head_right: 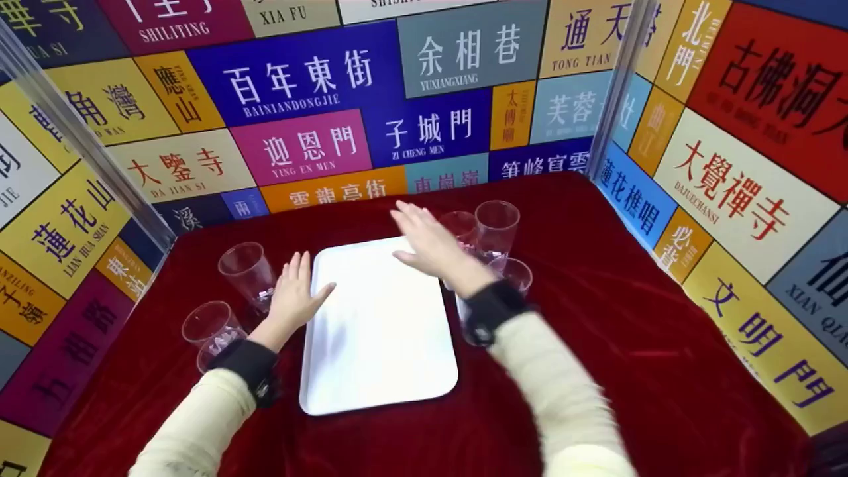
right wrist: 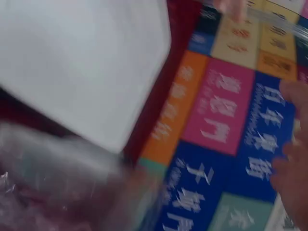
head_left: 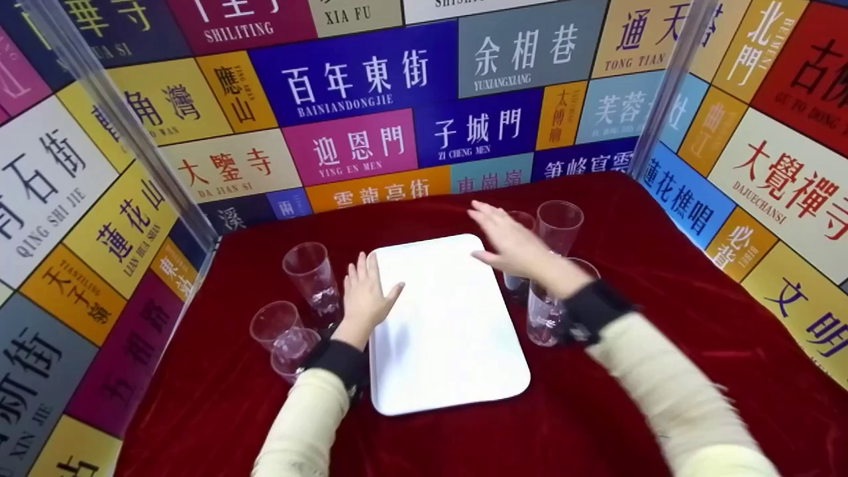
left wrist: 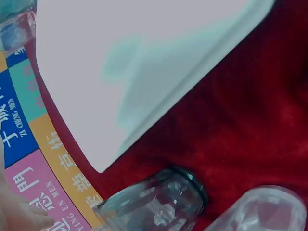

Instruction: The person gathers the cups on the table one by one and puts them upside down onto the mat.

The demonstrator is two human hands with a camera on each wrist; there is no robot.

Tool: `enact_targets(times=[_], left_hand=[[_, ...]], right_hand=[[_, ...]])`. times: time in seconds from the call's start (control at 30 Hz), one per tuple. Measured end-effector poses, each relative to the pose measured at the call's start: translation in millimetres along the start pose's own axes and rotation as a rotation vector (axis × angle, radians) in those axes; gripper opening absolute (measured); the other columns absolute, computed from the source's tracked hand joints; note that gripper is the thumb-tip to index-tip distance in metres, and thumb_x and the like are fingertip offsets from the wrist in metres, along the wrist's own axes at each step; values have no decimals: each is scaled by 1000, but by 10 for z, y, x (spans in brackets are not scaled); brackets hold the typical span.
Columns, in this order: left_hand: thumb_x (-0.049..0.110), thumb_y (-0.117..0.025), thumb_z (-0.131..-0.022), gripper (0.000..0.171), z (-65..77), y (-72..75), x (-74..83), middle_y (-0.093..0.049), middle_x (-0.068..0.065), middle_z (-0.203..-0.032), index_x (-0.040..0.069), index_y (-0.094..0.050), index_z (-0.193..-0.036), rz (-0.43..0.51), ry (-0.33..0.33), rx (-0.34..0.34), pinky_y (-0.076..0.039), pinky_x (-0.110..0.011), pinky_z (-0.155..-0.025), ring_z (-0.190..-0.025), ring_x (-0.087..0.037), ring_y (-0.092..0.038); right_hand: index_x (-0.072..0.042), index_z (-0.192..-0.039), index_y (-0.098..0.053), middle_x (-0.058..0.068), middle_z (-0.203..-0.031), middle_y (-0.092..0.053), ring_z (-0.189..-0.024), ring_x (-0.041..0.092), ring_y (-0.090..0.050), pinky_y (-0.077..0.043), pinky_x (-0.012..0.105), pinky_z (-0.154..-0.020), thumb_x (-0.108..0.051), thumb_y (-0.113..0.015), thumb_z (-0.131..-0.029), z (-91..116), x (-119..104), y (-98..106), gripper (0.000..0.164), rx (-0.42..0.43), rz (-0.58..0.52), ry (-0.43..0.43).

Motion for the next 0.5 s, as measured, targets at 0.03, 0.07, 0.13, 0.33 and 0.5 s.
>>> enact_targets(times=[0.03,0.07,0.13,0.33,0.5], left_hand=[[52,-51,-87,84,31,2,1,-15,-20,-150,2,-16,-145,5,-10,-1,-17,-50,-111,-135,-42,-16],[51,-50,-87,83,66,3,2,-15,-21,-150,1,-16,-145,18,-17,-3,-17,-50,-111,-135,-42,-16],[48,-51,-88,81,141,7,6,-16,-23,-149,0,-17,-144,61,-33,2,-17,-50,-111,-135,-43,-17],[42,-53,-90,76,351,-14,-11,-21,-27,-146,-4,-21,-142,161,-77,23,-18,-50,-110,-133,-45,-20],[40,-54,-89,73,444,-39,-39,-26,-26,-144,-4,-25,-141,142,-90,29,-21,-52,-109,-131,-45,-24]], right_hand=[[1,-141,-28,17,-149,-22,-136,33,-22,-18,46,-111,-33,-61,-86,95,77,72,73,11,-27,34],[0,-141,-29,16,-148,-23,-135,33,-24,-20,47,-110,-31,-62,-86,201,160,134,72,16,-63,53],[-3,-141,-29,15,-148,-26,-134,32,-26,-22,50,-109,-30,-65,-84,438,341,225,73,34,-149,53],[-12,-146,-21,17,-148,-23,-134,39,-22,-20,59,-106,-26,-68,-80,1124,839,169,82,55,-502,-144],[-6,-146,-7,23,-150,-9,-136,43,-9,-11,59,-108,-9,-68,-79,1435,941,-150,91,105,-882,-267]])
Point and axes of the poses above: each hand's wrist, its own z-axis away from the middle knuckle, its own y-axis out of the back of the hand, x = y × z, the point moved 1 cm from there along -z, towards the middle knuckle
